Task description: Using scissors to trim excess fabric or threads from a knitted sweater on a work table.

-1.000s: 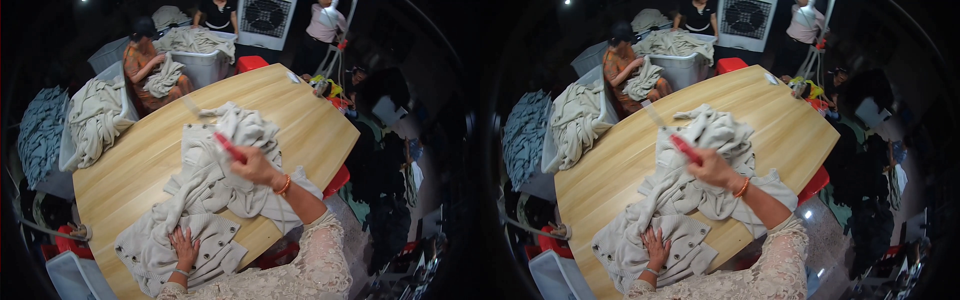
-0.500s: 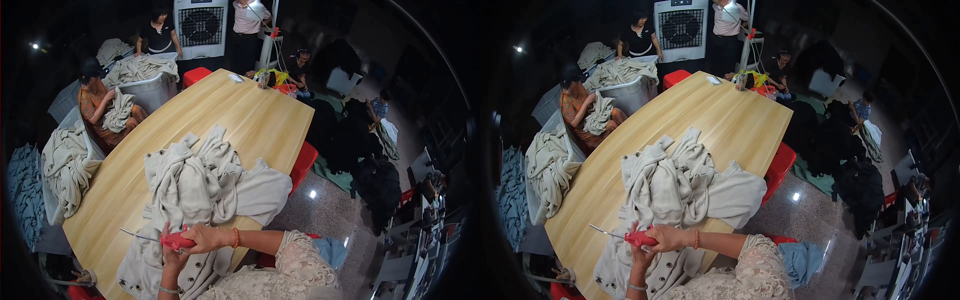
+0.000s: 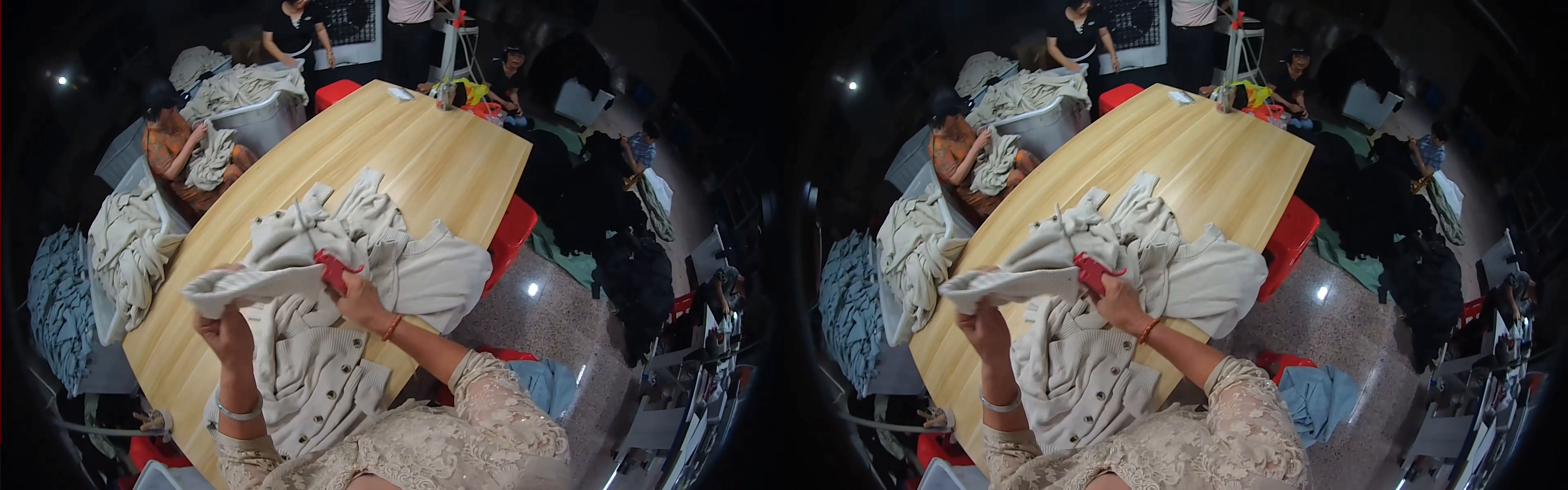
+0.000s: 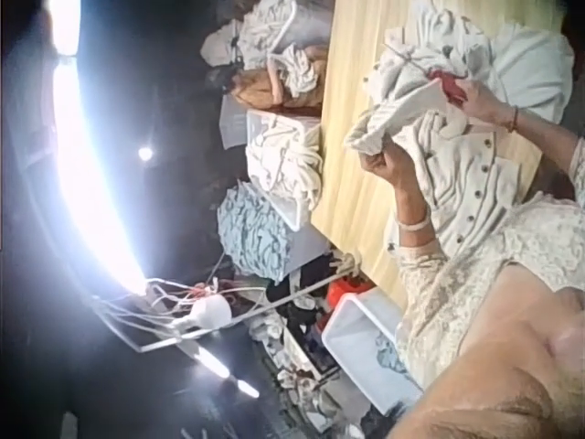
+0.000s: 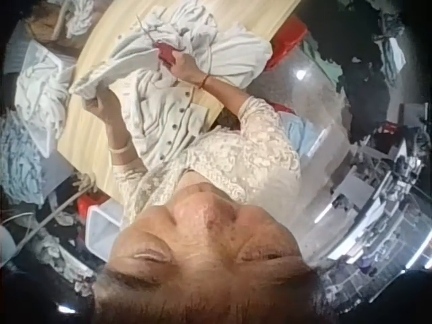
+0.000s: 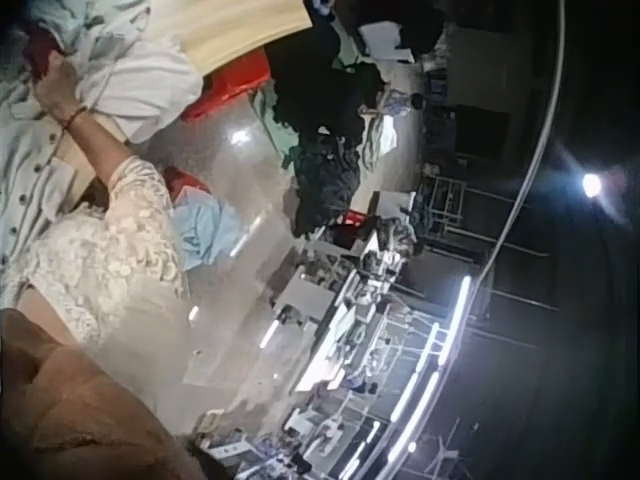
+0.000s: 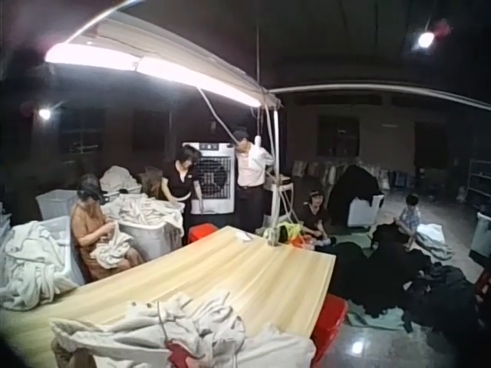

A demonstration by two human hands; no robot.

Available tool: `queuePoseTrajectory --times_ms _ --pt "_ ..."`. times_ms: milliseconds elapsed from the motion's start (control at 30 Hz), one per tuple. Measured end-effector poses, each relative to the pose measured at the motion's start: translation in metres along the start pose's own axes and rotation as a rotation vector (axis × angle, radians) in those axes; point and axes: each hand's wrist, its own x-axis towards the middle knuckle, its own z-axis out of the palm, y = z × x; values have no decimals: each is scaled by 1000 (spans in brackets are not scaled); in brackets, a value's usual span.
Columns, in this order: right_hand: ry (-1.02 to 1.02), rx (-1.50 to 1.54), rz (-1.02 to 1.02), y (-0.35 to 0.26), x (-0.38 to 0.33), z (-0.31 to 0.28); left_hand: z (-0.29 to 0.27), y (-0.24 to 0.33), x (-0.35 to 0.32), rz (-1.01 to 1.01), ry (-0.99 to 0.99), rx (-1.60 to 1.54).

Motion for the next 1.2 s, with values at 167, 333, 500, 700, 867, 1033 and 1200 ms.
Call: queuePoseTrajectory --times_ms 167,333,500,700,867,1033,1200 --pt "-14 125 -111 -6 -3 -19 -13 83 7 386 110 878" --pt "-54 54 -9 7 -5 -20 -43 92 -25 23 238 -23" --pt "-285 176 -91 19 -14 4 -45 78 -21 -22 442 -90" --pt "-675 408 63 -19 -54 8 -58 54 -22 82 605 118" --pt "-721 294 -21 -52 -94 10 7 41 -6 121 541 97" --pt "-144 546 -290 47 -104 77 85 41 -35 305 -235 476" --pt "-265 1210 456 73 -41 22 74 42 -63 658 -568 873"
